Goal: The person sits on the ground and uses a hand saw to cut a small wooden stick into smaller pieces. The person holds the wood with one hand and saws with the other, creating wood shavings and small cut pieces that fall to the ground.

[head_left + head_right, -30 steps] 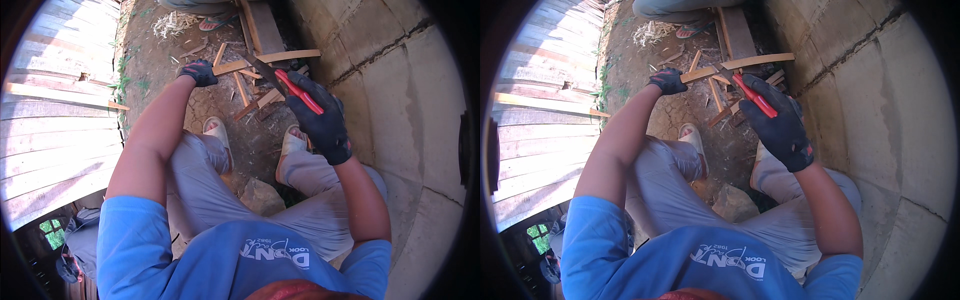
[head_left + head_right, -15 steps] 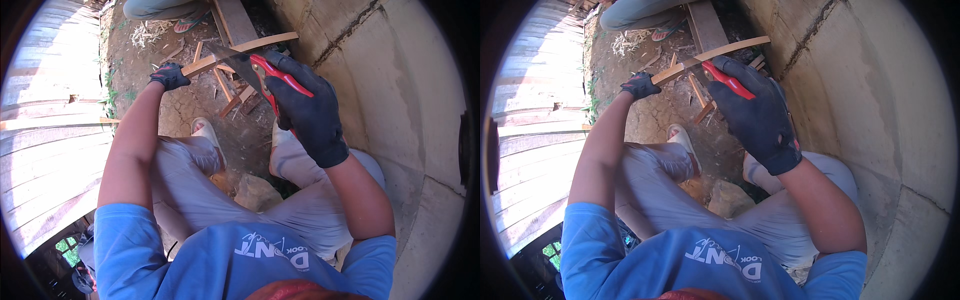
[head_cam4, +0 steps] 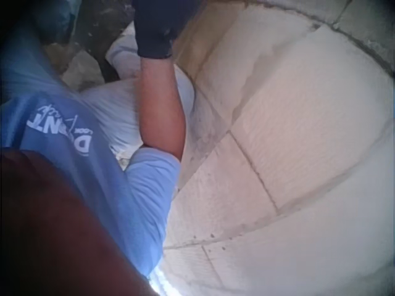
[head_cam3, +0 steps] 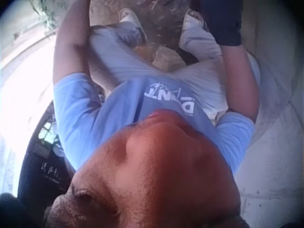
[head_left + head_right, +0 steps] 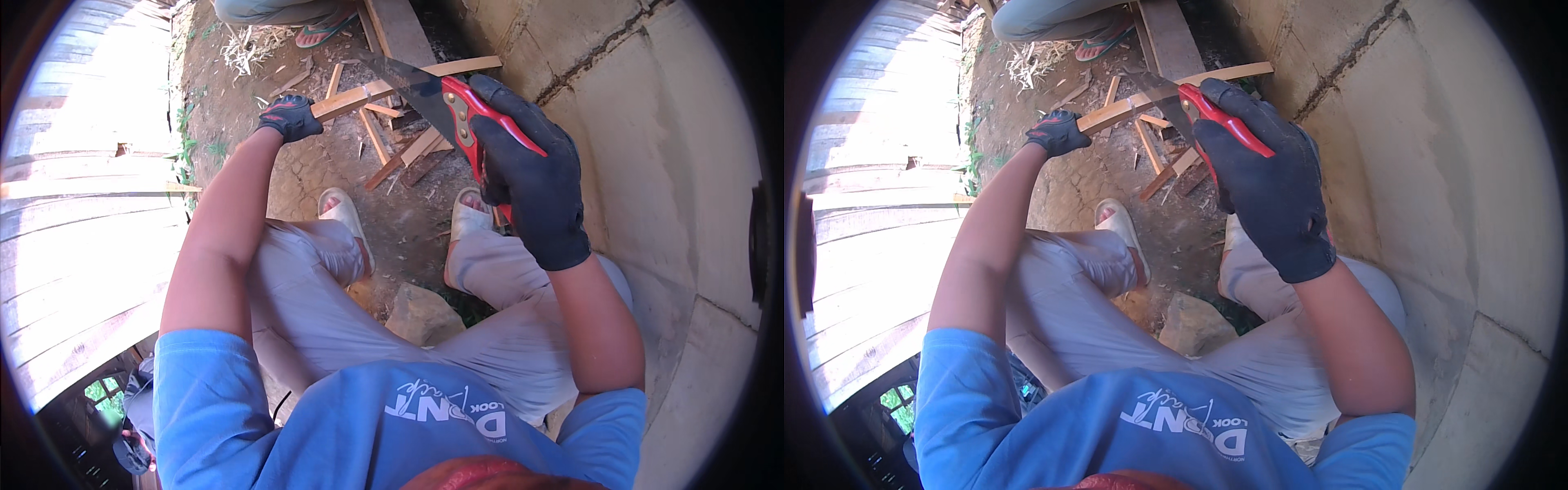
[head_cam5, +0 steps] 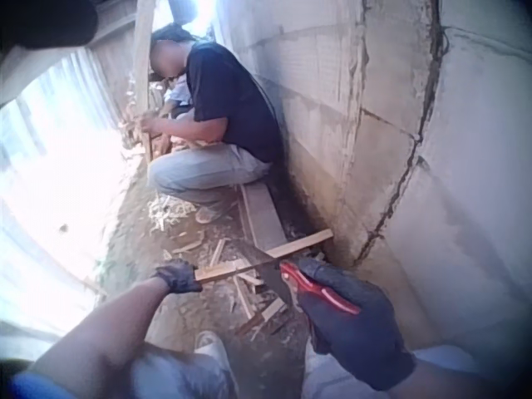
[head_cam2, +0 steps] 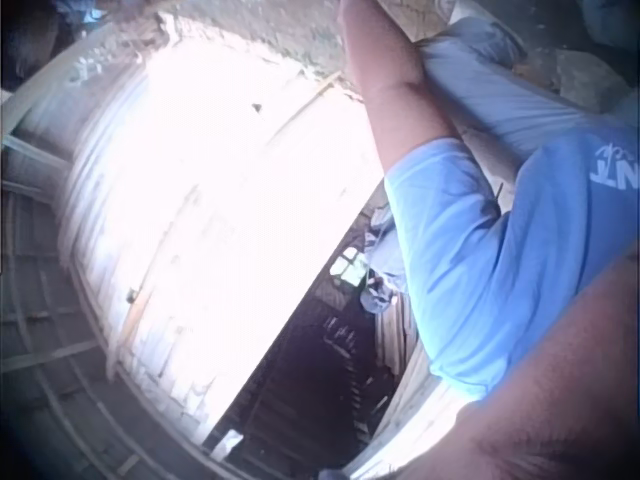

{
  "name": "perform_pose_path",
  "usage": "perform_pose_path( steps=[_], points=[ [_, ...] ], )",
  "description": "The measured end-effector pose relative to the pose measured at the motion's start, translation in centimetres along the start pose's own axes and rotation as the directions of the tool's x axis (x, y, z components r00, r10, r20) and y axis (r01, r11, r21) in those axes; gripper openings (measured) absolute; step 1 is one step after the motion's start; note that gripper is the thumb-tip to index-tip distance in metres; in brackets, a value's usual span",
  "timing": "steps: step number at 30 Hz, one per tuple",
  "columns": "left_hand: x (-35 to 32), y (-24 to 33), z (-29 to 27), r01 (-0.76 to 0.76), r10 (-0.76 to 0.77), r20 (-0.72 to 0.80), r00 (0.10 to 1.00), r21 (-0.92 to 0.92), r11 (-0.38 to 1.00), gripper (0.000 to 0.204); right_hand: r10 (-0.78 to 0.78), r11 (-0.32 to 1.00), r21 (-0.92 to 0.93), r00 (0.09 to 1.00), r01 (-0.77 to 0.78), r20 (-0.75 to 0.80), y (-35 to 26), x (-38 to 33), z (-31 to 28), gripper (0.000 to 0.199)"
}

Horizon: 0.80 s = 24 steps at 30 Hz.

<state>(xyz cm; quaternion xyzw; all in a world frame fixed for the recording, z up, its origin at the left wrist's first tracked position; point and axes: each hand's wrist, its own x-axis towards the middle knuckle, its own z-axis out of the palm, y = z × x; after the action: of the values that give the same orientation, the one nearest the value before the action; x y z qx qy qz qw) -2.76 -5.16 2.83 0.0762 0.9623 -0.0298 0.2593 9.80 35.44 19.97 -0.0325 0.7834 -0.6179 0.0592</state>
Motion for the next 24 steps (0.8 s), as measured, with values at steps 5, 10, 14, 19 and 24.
perform_pose_path(
  steps=[5, 10, 14, 19, 24],
  points=[
    [0.0, -0.2, 0.2, -0.011, 0.011, -0.028, 1.000, 0.007, 1.000, 0.057, 0.191, 0.969, 0.144, 0.979, -0.199, 0.071, 0.0, -0.1, 0.8, 0.038],
    [0.0, -0.5, 0.6, 0.001, -0.002, -0.043, 0.999, -0.025, 1.000, 0.056, -0.185, 0.976, -0.109, 0.981, 0.191, 0.060, 1.5, 0.1, 1.5, 0.040],
    [0.0, -0.4, 0.4, -0.001, -0.002, -0.050, 0.999, -0.055, 0.998, 0.056, -0.438, 0.863, -0.256, 0.898, 0.436, 0.051, 2.8, 0.5, 1.4, 0.040],
    [-0.2, -0.3, 0.5, -0.023, 0.021, -0.058, 0.998, -0.040, 0.999, 0.059, 0.097, 0.995, -0.014, 0.995, -0.096, 0.019, -1.2, -3.1, -0.3, 0.041],
    [0.2, 4.0, -0.1, 0.038, -0.043, -0.080, 0.996, -0.057, 0.998, 0.052, 0.085, 0.979, 0.186, 0.996, -0.080, -0.017, -0.4, -2.5, -0.8, 0.041]
  ],
)
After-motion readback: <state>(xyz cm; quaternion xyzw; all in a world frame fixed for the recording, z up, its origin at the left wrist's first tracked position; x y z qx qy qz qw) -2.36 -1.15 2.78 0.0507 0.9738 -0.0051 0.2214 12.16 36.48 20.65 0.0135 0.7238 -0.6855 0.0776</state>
